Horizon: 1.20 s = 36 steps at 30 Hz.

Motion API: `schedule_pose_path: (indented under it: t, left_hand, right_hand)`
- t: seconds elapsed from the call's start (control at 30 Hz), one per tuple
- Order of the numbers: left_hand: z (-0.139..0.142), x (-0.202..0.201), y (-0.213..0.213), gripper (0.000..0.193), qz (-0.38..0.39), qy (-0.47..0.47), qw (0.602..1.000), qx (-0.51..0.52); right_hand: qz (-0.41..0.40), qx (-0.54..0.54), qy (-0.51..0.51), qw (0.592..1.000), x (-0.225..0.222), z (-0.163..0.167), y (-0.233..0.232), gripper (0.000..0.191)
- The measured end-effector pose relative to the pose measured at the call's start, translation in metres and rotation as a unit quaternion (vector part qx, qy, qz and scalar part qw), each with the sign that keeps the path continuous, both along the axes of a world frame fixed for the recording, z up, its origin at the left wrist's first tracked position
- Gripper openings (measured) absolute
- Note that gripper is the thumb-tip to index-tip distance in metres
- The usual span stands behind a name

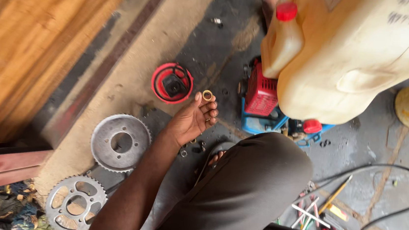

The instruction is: The person sits on the floor of a repair workshop and wipes small metal fittings with a blue and orange cloth, rubbing each part and setting it down among other scattered hardware. He then picks up and handles small metal components between his fingers.

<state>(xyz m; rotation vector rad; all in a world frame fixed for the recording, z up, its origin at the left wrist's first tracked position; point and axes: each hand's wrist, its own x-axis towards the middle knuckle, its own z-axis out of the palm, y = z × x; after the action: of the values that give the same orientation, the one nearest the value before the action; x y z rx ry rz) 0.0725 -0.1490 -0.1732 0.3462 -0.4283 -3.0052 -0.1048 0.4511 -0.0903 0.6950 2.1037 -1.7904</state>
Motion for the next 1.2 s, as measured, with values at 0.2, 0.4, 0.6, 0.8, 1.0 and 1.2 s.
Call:
schedule_pose_path:
  t: [0.2, 0.4, 0.6, 0.8, 1.0, 1.2]
  left_hand:
    - [0.034, -0.019, -0.018, 0.035, 0.083, -0.100, 0.990, -0.055]
    - [0.055, -0.028, -0.050, 0.020, 0.206, -0.126, 0.970, -0.019]
    - [0.079, -0.030, -0.053, 0.017, 0.222, -0.106, 0.967, -0.058]
    - [0.093, -0.037, -0.038, 0.017, 0.145, -0.077, 0.980, -0.116]
    - [0.134, -0.058, -0.031, 0.030, 0.037, -0.058, 0.965, -0.253]
    - [0.187, -0.078, 0.027, 0.038, -0.095, 0.034, 0.941, -0.323]
  right_hand:
    - [0.021, 0.003, 0.007, 1.000, -0.004, 0.002, -0.010, 0.063]
    - [0.037, 0.008, 0.013, 0.999, 0.000, 0.013, -0.031, 0.066]
    - [0.044, 0.008, 0.016, 0.999, 0.016, 0.037, -0.052, 0.069]
    - [0.051, 0.002, -0.007, 0.999, 0.019, 0.058, -0.065, 0.072]
    - [0.004, -0.018, -0.016, 1.000, 0.028, 0.050, -0.067, 0.065]
    - [0.072, -0.142, 0.074, 0.985, 0.058, 0.058, -0.089, 0.060]
